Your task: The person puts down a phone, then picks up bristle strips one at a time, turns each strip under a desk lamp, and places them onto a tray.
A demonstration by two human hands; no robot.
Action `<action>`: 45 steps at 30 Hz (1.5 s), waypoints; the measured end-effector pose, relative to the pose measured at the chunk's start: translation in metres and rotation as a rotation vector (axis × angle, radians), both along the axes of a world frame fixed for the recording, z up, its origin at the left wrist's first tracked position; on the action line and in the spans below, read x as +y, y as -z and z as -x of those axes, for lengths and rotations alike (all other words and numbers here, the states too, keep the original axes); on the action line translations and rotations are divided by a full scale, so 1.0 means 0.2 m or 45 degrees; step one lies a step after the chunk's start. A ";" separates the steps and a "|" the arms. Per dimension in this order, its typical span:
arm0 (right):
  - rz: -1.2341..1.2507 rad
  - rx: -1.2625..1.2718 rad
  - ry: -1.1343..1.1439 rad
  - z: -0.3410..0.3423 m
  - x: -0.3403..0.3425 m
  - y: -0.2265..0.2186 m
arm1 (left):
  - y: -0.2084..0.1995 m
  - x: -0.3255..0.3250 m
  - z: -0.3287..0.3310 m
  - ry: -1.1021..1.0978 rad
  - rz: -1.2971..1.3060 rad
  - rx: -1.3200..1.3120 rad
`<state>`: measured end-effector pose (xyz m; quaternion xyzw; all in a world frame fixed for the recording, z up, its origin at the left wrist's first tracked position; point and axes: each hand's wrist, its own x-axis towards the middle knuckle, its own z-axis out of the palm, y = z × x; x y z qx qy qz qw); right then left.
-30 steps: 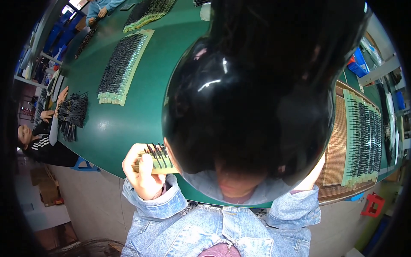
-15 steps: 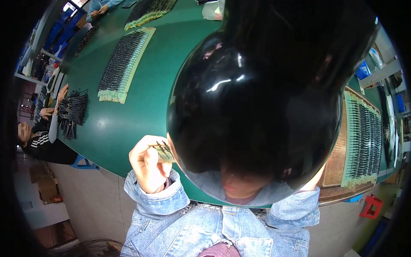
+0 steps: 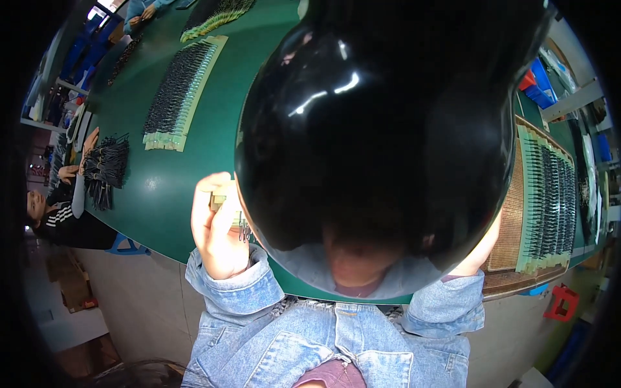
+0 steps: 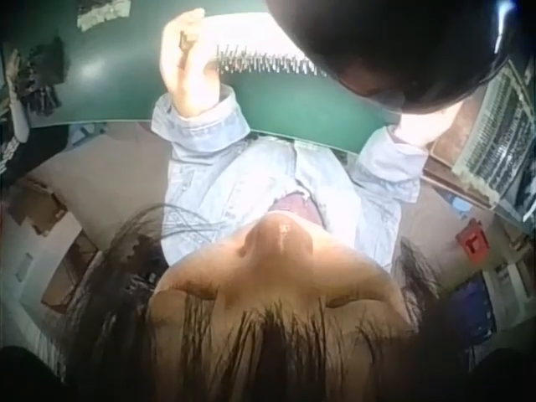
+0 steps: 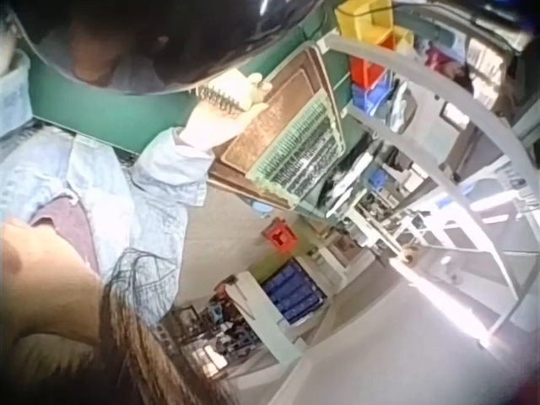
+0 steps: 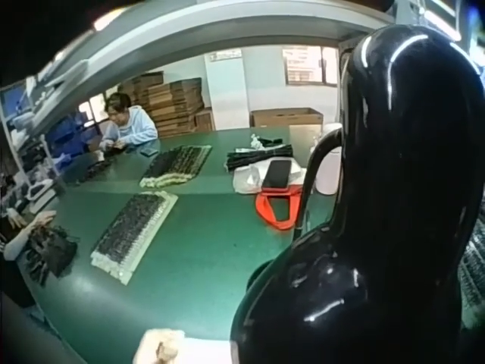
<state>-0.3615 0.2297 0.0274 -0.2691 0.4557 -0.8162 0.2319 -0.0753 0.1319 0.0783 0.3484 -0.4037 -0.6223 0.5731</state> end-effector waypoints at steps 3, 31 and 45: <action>0.082 -0.260 -0.096 -0.04 0.00 -0.03 | -0.03 0.00 0.01 0.007 0.046 -0.019; 0.079 -0.464 -0.539 -0.13 0.01 -0.06 | -0.01 -0.08 -0.14 -0.106 0.119 -0.102; 0.567 -0.883 -0.757 -0.21 -0.03 0.03 | 0.06 -0.15 -0.18 -0.131 0.079 0.000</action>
